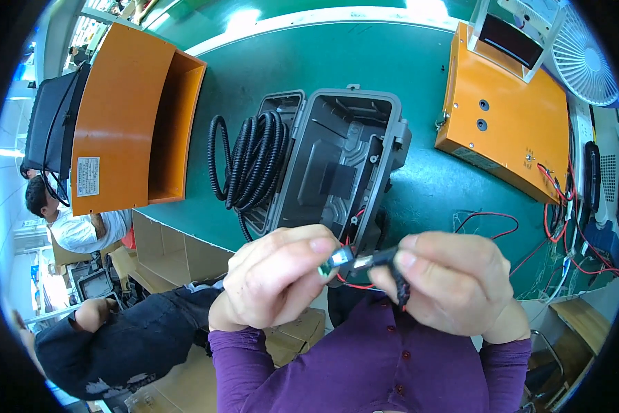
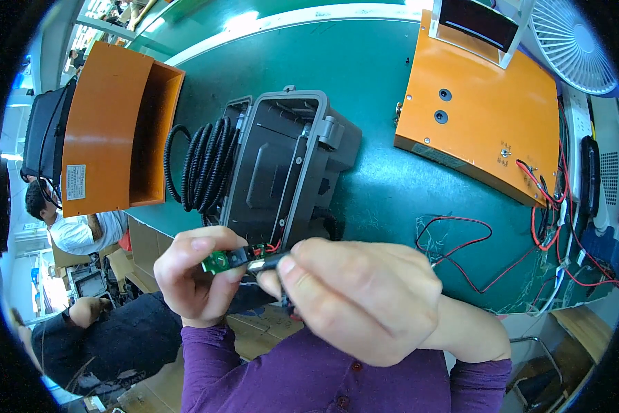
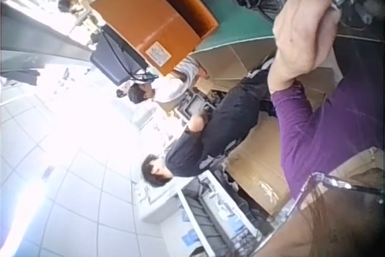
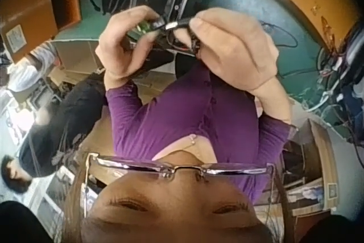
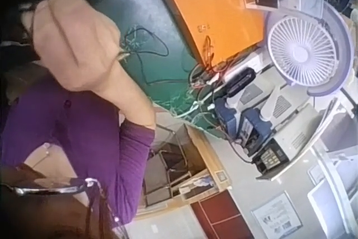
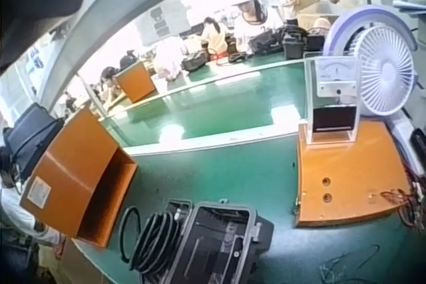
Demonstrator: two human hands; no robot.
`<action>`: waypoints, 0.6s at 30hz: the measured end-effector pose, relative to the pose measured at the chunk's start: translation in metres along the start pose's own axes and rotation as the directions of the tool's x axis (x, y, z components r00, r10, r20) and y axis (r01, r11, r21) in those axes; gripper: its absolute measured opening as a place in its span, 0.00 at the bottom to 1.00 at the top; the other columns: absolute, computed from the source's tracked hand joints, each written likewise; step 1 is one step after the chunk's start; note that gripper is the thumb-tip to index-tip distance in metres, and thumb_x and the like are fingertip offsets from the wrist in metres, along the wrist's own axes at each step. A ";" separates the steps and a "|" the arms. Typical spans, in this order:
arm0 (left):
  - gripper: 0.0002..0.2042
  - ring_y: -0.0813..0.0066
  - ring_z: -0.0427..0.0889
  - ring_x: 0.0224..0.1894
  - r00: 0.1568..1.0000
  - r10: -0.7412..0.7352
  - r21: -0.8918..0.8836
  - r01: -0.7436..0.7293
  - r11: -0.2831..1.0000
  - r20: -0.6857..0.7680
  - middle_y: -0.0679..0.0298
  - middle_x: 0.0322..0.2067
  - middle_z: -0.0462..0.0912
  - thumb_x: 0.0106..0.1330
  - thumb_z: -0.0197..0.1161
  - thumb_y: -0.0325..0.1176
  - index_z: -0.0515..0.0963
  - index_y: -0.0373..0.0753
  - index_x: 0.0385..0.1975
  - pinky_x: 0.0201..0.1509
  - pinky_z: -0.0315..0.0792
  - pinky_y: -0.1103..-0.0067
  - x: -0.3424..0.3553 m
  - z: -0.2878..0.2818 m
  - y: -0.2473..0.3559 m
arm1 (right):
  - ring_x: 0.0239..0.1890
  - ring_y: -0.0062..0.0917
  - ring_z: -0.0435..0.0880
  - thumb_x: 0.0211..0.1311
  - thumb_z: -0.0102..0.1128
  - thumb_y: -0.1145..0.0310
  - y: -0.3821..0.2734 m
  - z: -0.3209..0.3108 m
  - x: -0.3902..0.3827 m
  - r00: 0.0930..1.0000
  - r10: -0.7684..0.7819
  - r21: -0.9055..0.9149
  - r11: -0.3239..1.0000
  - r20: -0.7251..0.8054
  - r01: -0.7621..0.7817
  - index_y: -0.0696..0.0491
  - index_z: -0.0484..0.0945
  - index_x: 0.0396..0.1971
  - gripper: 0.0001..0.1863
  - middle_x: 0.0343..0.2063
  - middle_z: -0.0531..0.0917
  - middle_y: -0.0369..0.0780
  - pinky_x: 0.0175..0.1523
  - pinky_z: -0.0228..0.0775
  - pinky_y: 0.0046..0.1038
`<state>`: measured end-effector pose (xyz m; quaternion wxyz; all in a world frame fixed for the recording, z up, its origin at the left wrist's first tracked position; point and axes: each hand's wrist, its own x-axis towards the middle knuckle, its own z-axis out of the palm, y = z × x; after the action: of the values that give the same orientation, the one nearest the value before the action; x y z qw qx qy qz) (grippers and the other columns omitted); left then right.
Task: Testing the circuitry and connections of an electronic device within a plastic housing.
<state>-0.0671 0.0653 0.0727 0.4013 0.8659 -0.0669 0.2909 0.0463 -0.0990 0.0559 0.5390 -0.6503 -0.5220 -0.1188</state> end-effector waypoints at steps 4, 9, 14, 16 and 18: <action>0.23 0.64 0.82 0.29 0.998 0.021 0.076 -0.026 0.997 0.067 0.53 0.32 0.80 0.41 0.64 0.15 0.73 0.33 0.42 0.30 0.76 0.79 0.001 -0.001 0.003 | 0.19 0.22 0.80 0.41 0.69 0.75 0.002 0.011 0.005 0.977 -0.088 0.070 0.992 -0.192 0.103 0.61 0.78 0.24 0.10 0.24 0.79 0.42 0.20 0.74 0.18; 0.22 0.64 0.82 0.30 1.000 -0.023 0.025 0.022 0.999 0.019 0.53 0.33 0.80 0.42 0.63 0.14 0.73 0.33 0.41 0.31 0.76 0.78 0.000 0.000 0.002 | 0.19 0.22 0.79 0.43 0.68 0.75 0.007 0.004 0.005 0.987 -0.051 0.071 0.996 -0.154 0.062 0.61 0.77 0.24 0.09 0.24 0.78 0.42 0.18 0.71 0.19; 0.22 0.63 0.83 0.30 1.000 -0.011 0.044 0.009 0.999 0.028 0.53 0.32 0.80 0.42 0.61 0.14 0.73 0.33 0.42 0.31 0.77 0.78 0.000 -0.001 0.004 | 0.18 0.21 0.78 0.43 0.68 0.75 0.009 0.008 0.005 0.989 -0.050 0.085 0.994 -0.140 0.062 0.61 0.76 0.24 0.09 0.24 0.77 0.41 0.18 0.70 0.19; 0.23 0.63 0.82 0.29 0.999 0.003 0.055 -0.006 0.998 0.046 0.53 0.32 0.80 0.42 0.61 0.13 0.72 0.33 0.43 0.31 0.77 0.78 0.000 -0.002 0.003 | 0.18 0.21 0.77 0.43 0.68 0.75 0.009 0.009 0.004 0.990 -0.044 0.084 0.995 -0.131 0.055 0.61 0.76 0.24 0.09 0.25 0.77 0.41 0.17 0.69 0.19; 0.22 0.64 0.82 0.29 1.000 -0.009 0.028 0.008 1.000 0.027 0.53 0.32 0.81 0.42 0.61 0.13 0.73 0.33 0.42 0.31 0.77 0.77 -0.001 -0.002 0.001 | 0.18 0.20 0.77 0.43 0.67 0.76 0.009 0.010 0.005 0.990 -0.045 0.078 0.995 -0.135 0.056 0.60 0.76 0.24 0.09 0.25 0.77 0.41 0.18 0.69 0.19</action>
<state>-0.0692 0.0655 0.0738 0.3893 0.8756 -0.0645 0.2785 0.0510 -0.0872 0.0503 0.5956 -0.6048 -0.5057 -0.1541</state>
